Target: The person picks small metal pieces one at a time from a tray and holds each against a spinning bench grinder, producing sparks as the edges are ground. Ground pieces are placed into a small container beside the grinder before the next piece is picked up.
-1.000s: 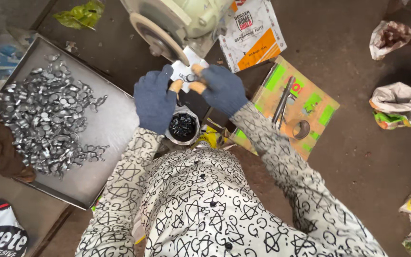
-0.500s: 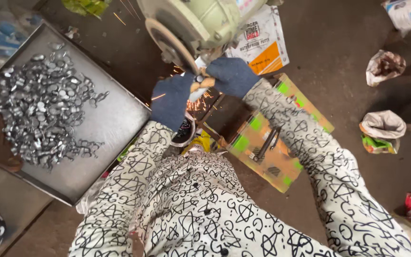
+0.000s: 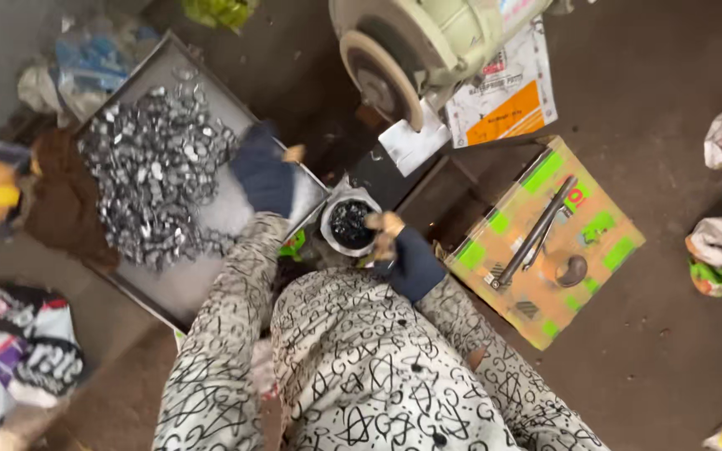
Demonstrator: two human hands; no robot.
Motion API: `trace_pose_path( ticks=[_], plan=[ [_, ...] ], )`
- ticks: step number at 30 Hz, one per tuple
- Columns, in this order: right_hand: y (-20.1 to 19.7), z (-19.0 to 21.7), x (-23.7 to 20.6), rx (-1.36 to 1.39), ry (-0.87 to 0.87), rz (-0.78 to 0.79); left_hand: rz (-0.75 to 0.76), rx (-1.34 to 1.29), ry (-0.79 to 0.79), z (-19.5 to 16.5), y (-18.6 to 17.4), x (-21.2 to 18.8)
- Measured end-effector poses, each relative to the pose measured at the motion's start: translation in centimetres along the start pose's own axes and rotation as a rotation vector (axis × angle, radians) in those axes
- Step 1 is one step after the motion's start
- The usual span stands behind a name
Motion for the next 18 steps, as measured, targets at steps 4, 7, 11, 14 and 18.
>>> trace_pose_path(
  ticks=[4, 7, 11, 14, 18],
  plan=[
    [1.8, -0.4, 0.5, -0.644, -0.111, -0.119, 0.067, 0.198, 0.086, 2.7, 1.7, -1.1],
    [5.2, 3.2, 0.1, -1.194, -0.365, -0.177, 0.182, -0.38, -0.042, 0.6, 2.5, -4.3],
    [9.1, 8.6, -3.0, -1.421, -0.661, -0.048, 0.473, -1.057, -0.271, -6.6, 2.4, -6.6],
    [11.2, 12.1, -4.4, -1.692, -0.939, -0.031, 0.348, -0.933, -0.042, -10.7, 1.0, -3.6],
    [11.8, 16.1, -2.7, -2.108, -1.072, -0.182, 0.2, -0.157, 0.384, -14.3, 2.1, 0.7]
  ],
)
Point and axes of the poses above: each hand's wrist, its own x-axis towards the middle knuckle, its own y-axis out of the palm, z = x × y, the point moved 6 cm from there along x, towards the middle knuckle, and after that the axes turned 2 degrees about x, right-handed, at the moved point
